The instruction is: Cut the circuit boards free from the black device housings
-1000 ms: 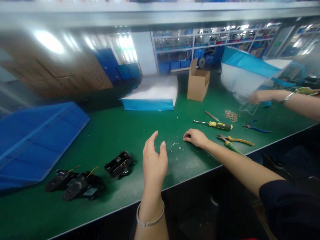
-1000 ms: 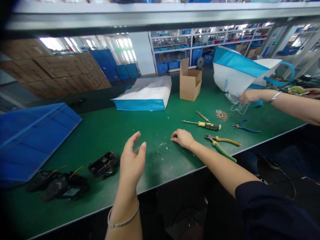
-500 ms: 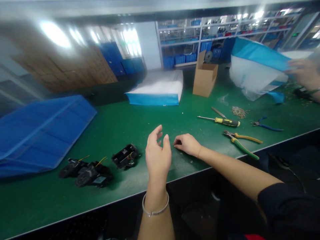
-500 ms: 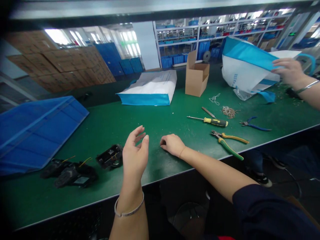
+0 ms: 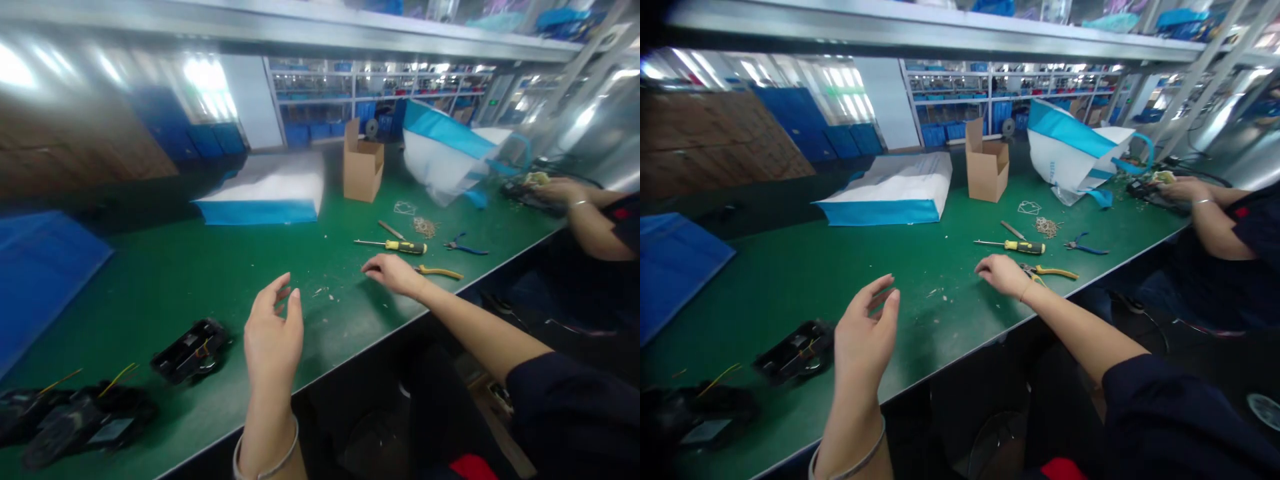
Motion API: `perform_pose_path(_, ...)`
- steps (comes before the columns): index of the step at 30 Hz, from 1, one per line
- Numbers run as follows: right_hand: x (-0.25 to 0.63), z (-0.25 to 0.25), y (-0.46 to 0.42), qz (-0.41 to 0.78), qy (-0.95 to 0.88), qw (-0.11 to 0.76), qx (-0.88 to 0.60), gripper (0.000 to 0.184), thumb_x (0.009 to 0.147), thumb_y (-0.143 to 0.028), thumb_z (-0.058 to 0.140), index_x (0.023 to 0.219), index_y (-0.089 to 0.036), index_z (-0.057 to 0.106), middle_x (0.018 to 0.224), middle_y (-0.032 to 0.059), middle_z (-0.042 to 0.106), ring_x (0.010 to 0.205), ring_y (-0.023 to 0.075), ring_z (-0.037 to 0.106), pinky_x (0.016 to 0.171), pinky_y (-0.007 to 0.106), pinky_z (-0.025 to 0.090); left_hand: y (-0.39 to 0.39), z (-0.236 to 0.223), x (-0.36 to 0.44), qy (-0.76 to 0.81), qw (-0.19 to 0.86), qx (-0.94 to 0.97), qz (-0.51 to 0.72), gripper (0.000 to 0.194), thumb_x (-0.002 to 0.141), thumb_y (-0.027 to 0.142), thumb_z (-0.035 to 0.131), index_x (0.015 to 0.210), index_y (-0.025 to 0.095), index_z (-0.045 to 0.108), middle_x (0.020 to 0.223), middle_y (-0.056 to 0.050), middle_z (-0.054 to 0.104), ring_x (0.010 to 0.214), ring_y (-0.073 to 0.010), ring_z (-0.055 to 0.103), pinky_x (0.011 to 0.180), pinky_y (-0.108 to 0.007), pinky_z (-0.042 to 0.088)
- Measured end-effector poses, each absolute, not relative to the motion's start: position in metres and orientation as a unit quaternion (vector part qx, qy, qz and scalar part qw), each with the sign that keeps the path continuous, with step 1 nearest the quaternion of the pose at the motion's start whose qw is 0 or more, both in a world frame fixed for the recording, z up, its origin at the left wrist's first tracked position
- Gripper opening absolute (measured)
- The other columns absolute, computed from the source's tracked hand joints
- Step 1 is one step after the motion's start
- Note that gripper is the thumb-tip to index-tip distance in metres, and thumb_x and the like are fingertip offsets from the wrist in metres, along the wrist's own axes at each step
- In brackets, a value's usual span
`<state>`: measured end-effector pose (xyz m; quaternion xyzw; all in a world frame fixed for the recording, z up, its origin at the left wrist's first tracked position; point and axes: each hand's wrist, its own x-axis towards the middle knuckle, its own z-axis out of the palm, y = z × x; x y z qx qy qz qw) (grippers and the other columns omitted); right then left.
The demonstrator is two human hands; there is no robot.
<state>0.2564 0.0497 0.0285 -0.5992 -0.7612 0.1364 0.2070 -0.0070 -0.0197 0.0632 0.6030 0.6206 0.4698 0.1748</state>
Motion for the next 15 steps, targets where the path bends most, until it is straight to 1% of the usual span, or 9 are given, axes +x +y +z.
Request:
perform_pose_path(2, 0.306, 0.04, 0.064, 0.11, -0.698, 0.247, -0.663, 0.021, 0.082, -0.018, 0.059, 0.097, -0.02, 0.074, 0.097, 0.0037, 0.073, 0.089, 0.0177, 0.066, 0.086, 0.026, 0.047, -0.019, 0.062, -0.004, 0.634, 0.169, 0.609, 0.445, 0.037, 0.087, 0.042, 0.053, 0.12, 0.028, 0.06, 0.115, -0.006, 0.067, 0.097, -0.0219, 0.066, 0.086, -0.04, 0.053)
perform_pose_path(5, 0.377, 0.051, 0.086, 0.083, -0.587, 0.301, -0.747, 0.024, 0.08, -0.015, 0.057, 0.097, -0.012, 0.075, 0.081, 0.0064, 0.074, 0.075, 0.0173, 0.067, 0.077, 0.026, 0.05, -0.017, 0.061, 0.001, 0.65, 0.164, 0.614, 0.416, 0.036, 0.086, 0.044, 0.053, 0.12, 0.031, 0.06, 0.113, -0.004, 0.067, 0.094, -0.0221, 0.066, 0.082, -0.038, 0.054)
perform_pose_path(7, 0.412, 0.052, 0.099, 0.072, -0.525, 0.338, -0.778, 0.026, 0.077, -0.015, 0.057, 0.095, -0.01, 0.075, 0.075, 0.0069, 0.073, 0.072, 0.0174, 0.067, 0.076, 0.026, 0.051, -0.014, 0.06, 0.004, 0.657, 0.163, 0.616, 0.402, 0.036, 0.086, 0.045, 0.052, 0.12, 0.033, 0.059, 0.113, -0.003, 0.067, 0.093, -0.0217, 0.066, 0.08, -0.037, 0.053)
perform_pose_path(10, 0.44, 0.046, 0.114, 0.079, -0.465, 0.397, -0.787, 0.027, 0.074, -0.016, 0.06, 0.096, -0.009, 0.075, 0.073, 0.0074, 0.073, 0.072, 0.0177, 0.067, 0.076, 0.027, 0.052, -0.008, 0.058, 0.009, 0.671, 0.162, 0.621, 0.372, 0.035, 0.087, 0.046, 0.051, 0.119, 0.036, 0.059, 0.111, -0.001, 0.068, 0.091, -0.0219, 0.066, 0.077, -0.037, 0.052)
perform_pose_path(15, 0.452, 0.039, 0.126, 0.142, -0.414, 0.492, -0.752, 0.024, 0.075, -0.015, 0.063, 0.096, -0.007, 0.073, 0.074, 0.0078, 0.072, 0.066, 0.0153, 0.067, 0.071, 0.026, 0.054, -0.003, 0.058, 0.014, 0.683, 0.161, 0.633, 0.327, 0.035, 0.087, 0.048, 0.049, 0.119, 0.035, 0.058, 0.113, -0.002, 0.067, 0.093, -0.0234, 0.066, 0.078, -0.037, 0.051)
